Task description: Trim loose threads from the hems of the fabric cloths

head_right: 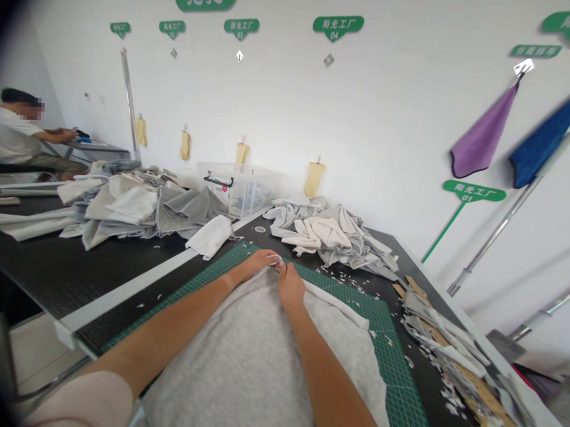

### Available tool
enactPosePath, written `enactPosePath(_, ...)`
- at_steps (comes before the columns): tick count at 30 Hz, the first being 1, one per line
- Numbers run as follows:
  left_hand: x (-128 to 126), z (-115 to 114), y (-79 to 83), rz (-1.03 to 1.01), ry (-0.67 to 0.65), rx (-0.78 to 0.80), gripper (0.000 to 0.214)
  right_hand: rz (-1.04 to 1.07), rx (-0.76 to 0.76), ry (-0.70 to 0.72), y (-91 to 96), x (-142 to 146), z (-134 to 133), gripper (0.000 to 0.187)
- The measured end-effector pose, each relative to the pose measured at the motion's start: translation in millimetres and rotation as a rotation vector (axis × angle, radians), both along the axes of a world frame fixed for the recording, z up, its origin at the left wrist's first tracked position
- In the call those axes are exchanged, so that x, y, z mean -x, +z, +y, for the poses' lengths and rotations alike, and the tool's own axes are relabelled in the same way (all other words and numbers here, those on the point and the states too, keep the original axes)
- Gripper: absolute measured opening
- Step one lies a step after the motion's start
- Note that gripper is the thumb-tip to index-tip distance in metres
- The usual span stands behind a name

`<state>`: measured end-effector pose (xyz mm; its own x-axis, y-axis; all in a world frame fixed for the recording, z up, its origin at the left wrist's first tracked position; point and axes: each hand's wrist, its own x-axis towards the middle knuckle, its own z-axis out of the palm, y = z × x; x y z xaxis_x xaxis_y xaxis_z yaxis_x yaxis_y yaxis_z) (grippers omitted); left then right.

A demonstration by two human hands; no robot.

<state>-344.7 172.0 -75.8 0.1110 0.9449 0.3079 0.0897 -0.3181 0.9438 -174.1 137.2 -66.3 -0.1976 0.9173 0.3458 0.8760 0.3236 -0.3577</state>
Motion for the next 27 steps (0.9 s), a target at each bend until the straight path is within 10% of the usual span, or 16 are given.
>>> enactPosePath(27, 0.3, -5.2, 0.5, -0.022, 0.002, 0.029, 0.039, 0.004, 0.077, 0.002, 4.5, -2.4, 2.5, 0.049)
